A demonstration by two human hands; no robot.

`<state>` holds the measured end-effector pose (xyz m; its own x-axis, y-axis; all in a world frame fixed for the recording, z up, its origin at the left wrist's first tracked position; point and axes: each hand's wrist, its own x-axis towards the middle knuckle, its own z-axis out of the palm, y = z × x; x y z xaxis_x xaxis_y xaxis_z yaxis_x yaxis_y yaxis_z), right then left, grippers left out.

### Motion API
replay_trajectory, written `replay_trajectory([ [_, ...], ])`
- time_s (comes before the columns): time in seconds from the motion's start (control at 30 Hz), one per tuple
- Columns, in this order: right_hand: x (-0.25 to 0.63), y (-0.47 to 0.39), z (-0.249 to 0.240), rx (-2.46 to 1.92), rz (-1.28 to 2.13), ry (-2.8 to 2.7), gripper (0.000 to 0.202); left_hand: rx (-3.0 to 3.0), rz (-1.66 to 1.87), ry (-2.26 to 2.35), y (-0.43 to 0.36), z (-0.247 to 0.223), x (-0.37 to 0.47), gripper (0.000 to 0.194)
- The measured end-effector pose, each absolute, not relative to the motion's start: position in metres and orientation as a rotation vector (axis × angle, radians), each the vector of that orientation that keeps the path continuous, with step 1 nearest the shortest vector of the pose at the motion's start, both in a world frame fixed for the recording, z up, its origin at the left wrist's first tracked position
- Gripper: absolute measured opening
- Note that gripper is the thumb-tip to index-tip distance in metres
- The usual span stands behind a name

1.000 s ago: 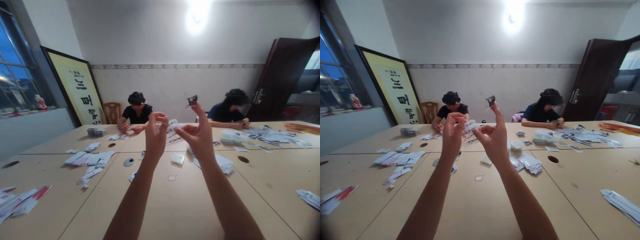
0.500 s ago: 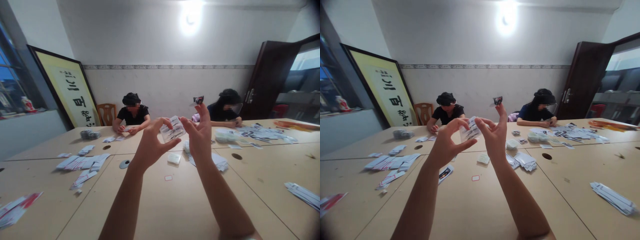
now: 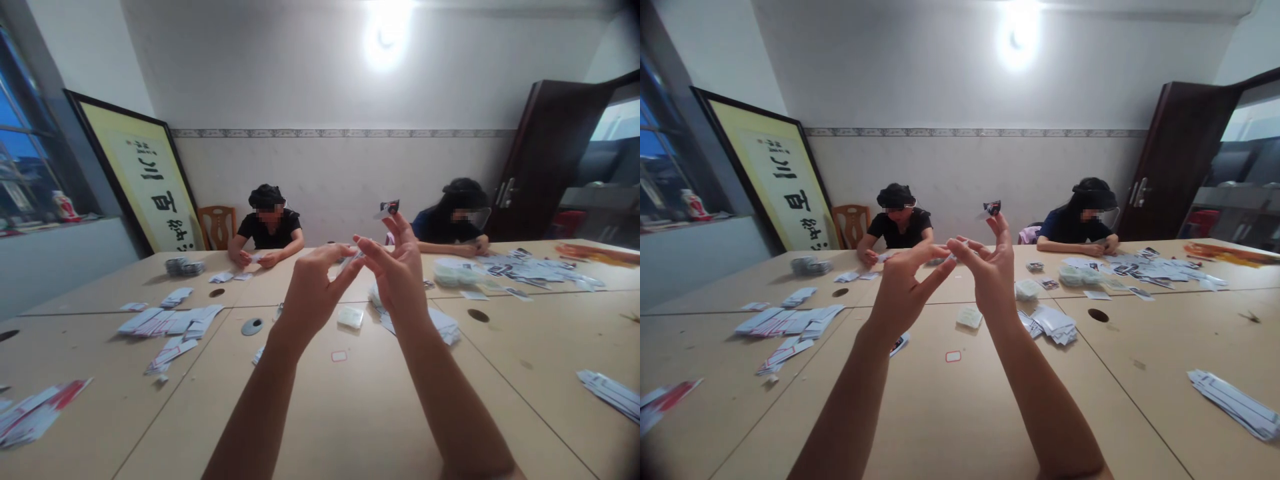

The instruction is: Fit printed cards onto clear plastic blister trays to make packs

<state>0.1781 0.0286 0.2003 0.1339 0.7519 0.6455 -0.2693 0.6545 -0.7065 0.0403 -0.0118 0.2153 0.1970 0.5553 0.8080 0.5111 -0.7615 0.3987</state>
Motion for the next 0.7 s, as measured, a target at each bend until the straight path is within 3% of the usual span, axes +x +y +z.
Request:
replay_trajectory([
  [0.23, 0.180, 0.030, 0.199, -0.618, 0.571, -1.125, 0.103, 2.574, 1.481, 1.222, -0.016, 0.214, 0.046, 0.029],
  [0.7, 0.174, 0.036, 0.189, -0.537, 0.536, -1.243, 0.094, 2.669, 1.671, 1.655, 0.007, 0.199, 0.060, 0.025],
])
